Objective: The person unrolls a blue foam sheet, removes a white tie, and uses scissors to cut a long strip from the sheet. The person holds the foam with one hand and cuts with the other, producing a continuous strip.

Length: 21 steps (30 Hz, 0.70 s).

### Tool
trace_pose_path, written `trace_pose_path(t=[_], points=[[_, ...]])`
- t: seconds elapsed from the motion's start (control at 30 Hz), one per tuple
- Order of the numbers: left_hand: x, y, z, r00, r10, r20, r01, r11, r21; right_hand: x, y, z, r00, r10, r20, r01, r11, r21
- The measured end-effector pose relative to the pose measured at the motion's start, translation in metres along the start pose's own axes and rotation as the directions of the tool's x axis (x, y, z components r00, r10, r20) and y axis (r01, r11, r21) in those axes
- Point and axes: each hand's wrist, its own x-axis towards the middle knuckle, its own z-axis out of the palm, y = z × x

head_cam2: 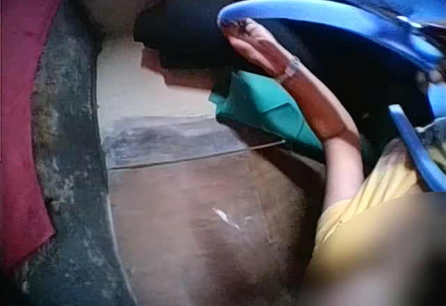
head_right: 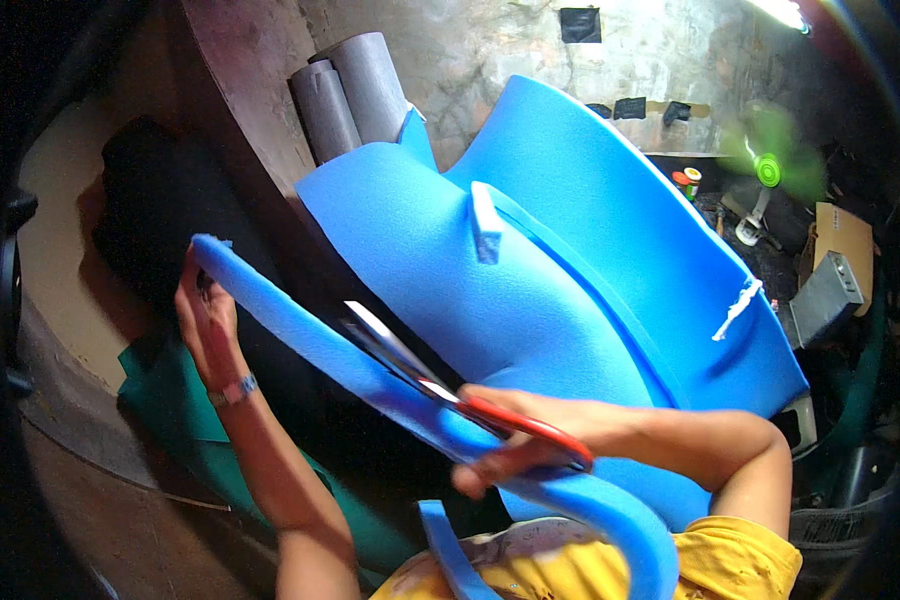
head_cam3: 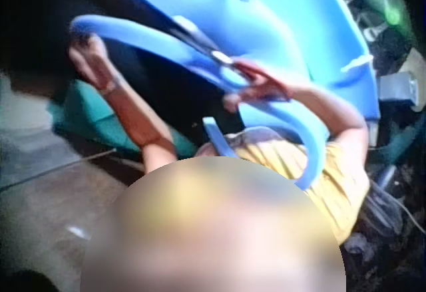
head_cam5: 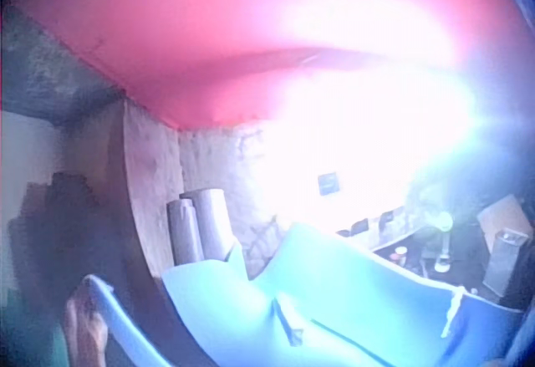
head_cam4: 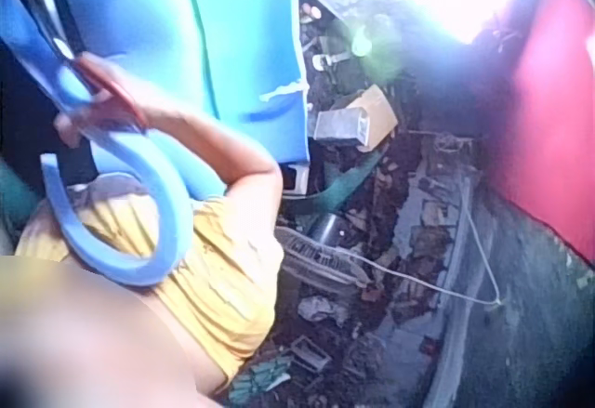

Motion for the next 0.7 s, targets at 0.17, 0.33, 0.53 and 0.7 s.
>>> trace_pose_path(t=[0.17,0.33,0.53,0.7], points=[[0.006,-0.005,0.079,0.965,-0.125,0.230,0.211,0.892,-0.400,-0.090,0.003,-0.006,0.924,-0.064,-0.378,0.024,0.994,-0.111],[-0.008,-0.010,0.174,0.812,-0.275,0.515,0.530,0.718,-0.451,-0.087,-0.010,-0.143,0.490,-0.722,-0.489,-0.130,0.494,-0.859],[-0.106,-0.038,0.158,0.870,-0.077,0.487,-0.035,0.975,0.218,-0.050,0.034,-0.284,0.188,-0.544,-0.818,-0.856,0.317,-0.407],[-0.241,-0.022,0.051,0.622,-0.337,0.707,-0.137,0.842,0.522,-0.077,0.064,-0.219,0.107,-0.552,-0.827,-0.622,0.612,-0.489]])
